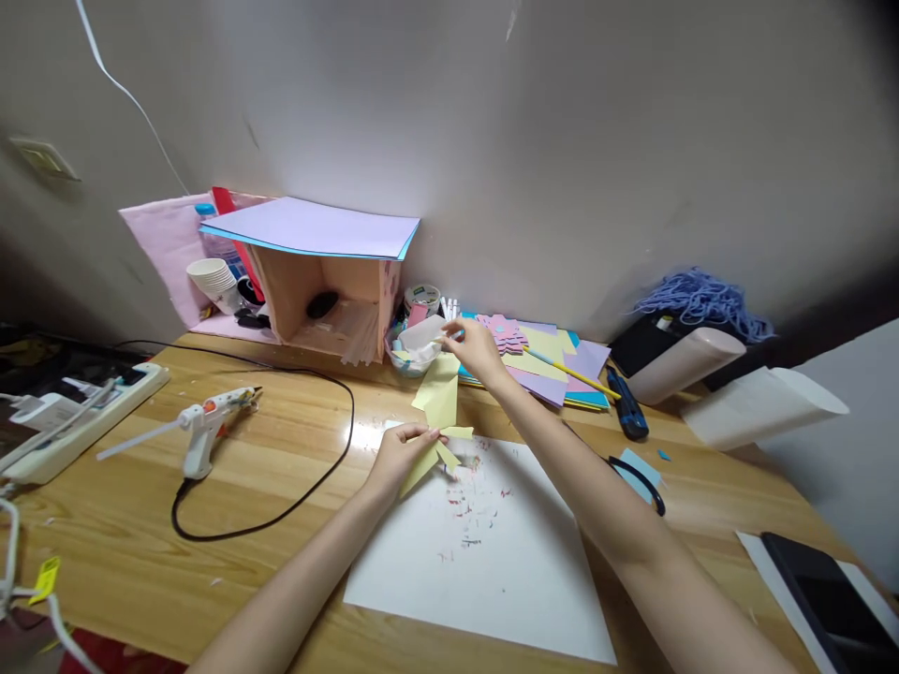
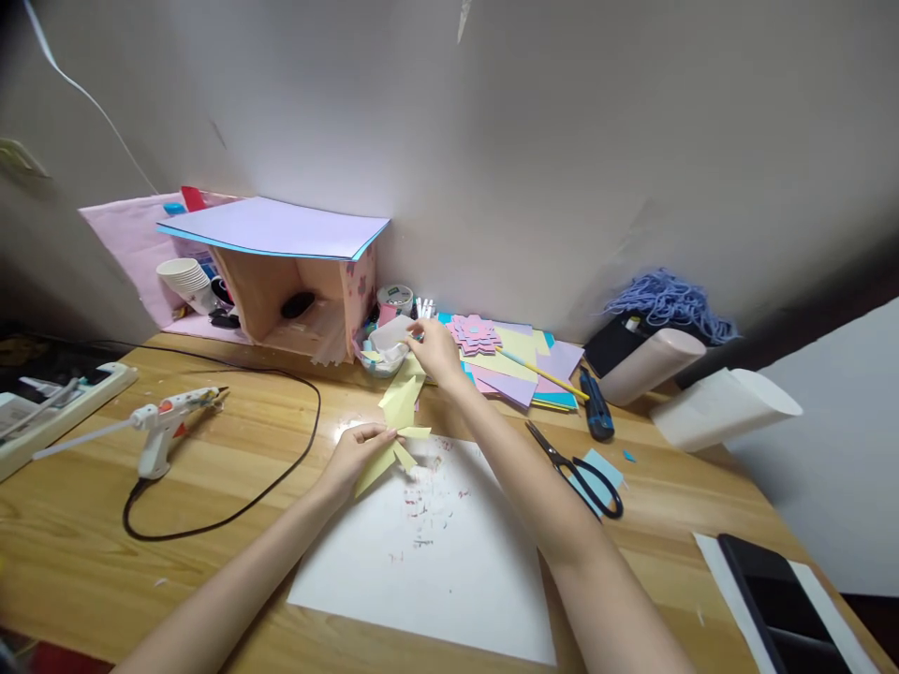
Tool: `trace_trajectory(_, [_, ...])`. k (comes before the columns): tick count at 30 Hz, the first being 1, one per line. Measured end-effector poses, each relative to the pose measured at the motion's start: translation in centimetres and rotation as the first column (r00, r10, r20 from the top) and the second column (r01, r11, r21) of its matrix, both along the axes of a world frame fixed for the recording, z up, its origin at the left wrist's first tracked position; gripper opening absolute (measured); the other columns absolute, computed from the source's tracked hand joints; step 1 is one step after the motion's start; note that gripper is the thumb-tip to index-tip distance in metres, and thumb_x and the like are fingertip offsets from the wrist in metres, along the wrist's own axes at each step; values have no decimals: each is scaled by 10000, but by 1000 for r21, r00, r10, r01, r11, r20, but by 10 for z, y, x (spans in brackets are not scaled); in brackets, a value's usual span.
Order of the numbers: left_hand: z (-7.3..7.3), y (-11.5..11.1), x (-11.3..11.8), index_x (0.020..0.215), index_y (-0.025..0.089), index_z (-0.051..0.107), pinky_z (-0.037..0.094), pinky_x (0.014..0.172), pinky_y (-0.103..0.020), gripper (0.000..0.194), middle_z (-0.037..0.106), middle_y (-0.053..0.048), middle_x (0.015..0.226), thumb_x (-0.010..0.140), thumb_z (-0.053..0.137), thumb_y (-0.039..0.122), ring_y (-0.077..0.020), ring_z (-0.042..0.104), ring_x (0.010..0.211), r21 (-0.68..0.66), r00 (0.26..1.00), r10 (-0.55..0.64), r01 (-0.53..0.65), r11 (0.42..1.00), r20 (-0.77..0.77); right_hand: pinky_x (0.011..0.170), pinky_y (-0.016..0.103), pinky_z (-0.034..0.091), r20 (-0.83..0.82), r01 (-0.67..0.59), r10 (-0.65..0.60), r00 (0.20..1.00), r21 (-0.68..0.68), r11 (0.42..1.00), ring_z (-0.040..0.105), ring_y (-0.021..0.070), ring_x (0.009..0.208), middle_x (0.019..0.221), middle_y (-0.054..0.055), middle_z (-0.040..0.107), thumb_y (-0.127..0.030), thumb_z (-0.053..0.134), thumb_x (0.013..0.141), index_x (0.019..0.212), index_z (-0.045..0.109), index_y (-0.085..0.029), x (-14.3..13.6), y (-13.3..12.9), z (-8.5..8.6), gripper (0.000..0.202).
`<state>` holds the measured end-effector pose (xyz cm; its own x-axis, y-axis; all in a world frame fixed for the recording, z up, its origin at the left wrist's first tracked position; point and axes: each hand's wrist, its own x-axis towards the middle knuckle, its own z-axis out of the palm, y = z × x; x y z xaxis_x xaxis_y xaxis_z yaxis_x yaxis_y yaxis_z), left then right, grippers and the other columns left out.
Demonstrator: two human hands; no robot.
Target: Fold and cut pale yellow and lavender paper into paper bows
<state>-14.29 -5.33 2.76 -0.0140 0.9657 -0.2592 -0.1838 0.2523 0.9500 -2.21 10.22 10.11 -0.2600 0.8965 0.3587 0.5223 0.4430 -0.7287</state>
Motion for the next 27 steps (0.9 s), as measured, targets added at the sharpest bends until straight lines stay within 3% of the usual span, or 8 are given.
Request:
trace_trajectory(3, [-2, -3, 3, 792, 117, 721, 446, 616, -276, 389, 697, -84, 734, 669, 681, 484, -191, 613, 640, -6, 1000, 5, -5, 1000, 23, 758, 323, 423, -38, 30, -27, 999, 64, 998, 559, 181, 781, 860, 72, 647, -356, 488, 839, 824, 654, -177, 11, -21, -4, 244])
trace_trajectory(8, [-1, -11, 23, 792, 117, 719, 456, 580, -285, 411, 693, -84, 714, 671, 671, 507, -186, 616, 601, 26, 997, -70, 69, 997, 40, 720, 300, 453, -264, -297, 222, 939, -289, 910, 583, 178, 778, 879, 45, 656, -429, 588, 771, 922, 663, -185, 68, -90, -35, 296])
trace_trajectory(11, [-2, -14, 40, 788, 100, 723, 426, 529, -273, 422, 684, -103, 703, 682, 663, 504, -169, 590, 560, 34, 983, -183, 184, 982, -13, 660, 291, 453, -381, -289, 133, 915, -390, 875, 581, 171, 707, 798, 36, 650, -423, 637, 727, 871, 660, -166, 94, -118, -53, 296])
trace_trajectory(14, [-3, -12, 56, 795, 97, 730, 419, 578, -274, 405, 695, -127, 763, 725, 628, 483, -172, 595, 619, 75, 950, -303, 308, 948, -73, 636, 278, 442, -384, -197, 37, 923, -387, 901, 554, 160, 675, 742, 23, 616, -420, 631, 735, 803, 638, -156, 113, -132, -65, 273])
trace_trajectory(18, [-4, 0, 75, 827, 97, 731, 399, 566, -262, 424, 698, -124, 780, 723, 617, 493, -169, 584, 624, 33, 888, -442, 449, 893, -125, 576, 254, 402, -227, 25, -78, 971, -226, 974, 481, 143, 619, 658, -1, 514, -399, 546, 814, 650, 569, -172, 137, -141, -76, 281])
trace_trajectory(20, [-4, 6, 86, 826, 97, 731, 389, 558, -254, 429, 693, -109, 749, 705, 628, 496, -162, 572, 608, 7, 870, -472, 478, 878, -144, 619, 271, 408, -107, 85, -94, 990, -91, 992, 488, 156, 655, 709, 17, 526, -342, 465, 872, 714, 601, -180, 148, -144, -79, 264])
trace_trajectory(24, [-6, 13, 100, 823, 116, 733, 381, 573, -249, 404, 683, -76, 712, 720, 605, 485, -145, 550, 593, 4, 850, -501, 509, 861, -165, 781, 330, 419, 164, -49, 35, 986, 81, 995, 518, 205, 856, 911, 68, 565, -193, 327, 908, 1212, 538, -247, 166, -146, -82, 374])
trace_trajectory(27, [-2, 14, 98, 809, 133, 734, 376, 582, -246, 374, 675, -61, 703, 748, 573, 465, -134, 534, 588, 11, 810, -553, 565, 825, -194, 778, 350, 426, 311, -183, 150, 939, 77, 980, 495, 218, 849, 879, 74, 528, -189, 348, 900, 1324, 444, -264, 177, -149, -81, 440])
